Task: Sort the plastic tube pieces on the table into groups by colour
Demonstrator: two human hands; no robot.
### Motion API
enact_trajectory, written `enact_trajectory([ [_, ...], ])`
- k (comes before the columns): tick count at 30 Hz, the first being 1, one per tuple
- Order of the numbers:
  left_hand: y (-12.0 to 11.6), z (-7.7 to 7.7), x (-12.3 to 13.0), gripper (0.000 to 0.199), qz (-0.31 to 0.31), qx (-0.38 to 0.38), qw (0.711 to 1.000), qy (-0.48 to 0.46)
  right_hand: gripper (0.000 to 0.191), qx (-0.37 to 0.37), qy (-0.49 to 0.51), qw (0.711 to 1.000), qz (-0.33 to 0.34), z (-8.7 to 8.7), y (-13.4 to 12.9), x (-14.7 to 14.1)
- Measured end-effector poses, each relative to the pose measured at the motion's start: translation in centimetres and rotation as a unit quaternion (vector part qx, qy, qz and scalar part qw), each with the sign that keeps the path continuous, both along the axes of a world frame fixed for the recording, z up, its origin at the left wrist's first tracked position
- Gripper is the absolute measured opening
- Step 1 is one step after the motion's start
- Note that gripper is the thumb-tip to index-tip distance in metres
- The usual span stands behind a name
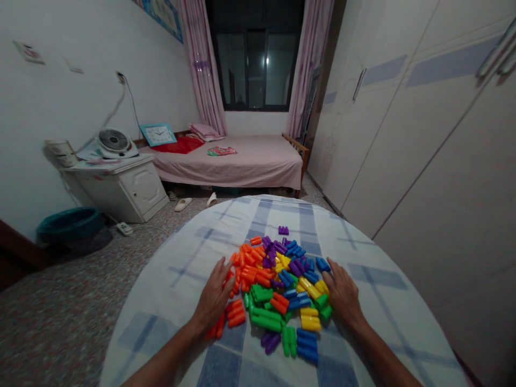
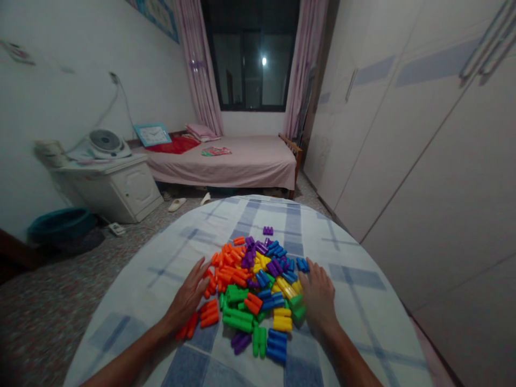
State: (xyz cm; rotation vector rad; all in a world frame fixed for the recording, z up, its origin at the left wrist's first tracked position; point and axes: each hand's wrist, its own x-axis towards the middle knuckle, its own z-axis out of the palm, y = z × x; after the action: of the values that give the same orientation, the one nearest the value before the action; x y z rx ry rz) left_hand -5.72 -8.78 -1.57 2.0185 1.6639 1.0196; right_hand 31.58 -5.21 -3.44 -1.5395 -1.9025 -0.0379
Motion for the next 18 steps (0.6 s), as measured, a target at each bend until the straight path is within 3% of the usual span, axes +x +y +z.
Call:
enact_trajectory([
  [3, 2.1, 0.1, 2.8, 0.053, -0.002, -0.027, 0.999, -0.034, 0.04, -0.012, 0.045, 0.999, -0.009, 0.0, 1.4, -1.7],
  [6, 3.7, 0.0, 4.4, 0.056, 0.002, -0.027, 0.997, -0.072, 0.046, -0.069, 0.126, 0.989, 0.038, 1.3, 2.3, -3.5],
  [12, 4.3, -0.2, 4.7, 0.053, -0.006, -0.014, 0.995, -0.094, 0.042, -0.132, 0.242, 0.951, 0.137, 4.7, 2.0, -6.9],
  [18, 3.9, 0.6, 4.9, 0.053, -0.006, -0.032, 0.99, -0.134, 0.041, -0.144, 0.236, 0.926, 0.258, 8.0, 0.8, -11.1],
])
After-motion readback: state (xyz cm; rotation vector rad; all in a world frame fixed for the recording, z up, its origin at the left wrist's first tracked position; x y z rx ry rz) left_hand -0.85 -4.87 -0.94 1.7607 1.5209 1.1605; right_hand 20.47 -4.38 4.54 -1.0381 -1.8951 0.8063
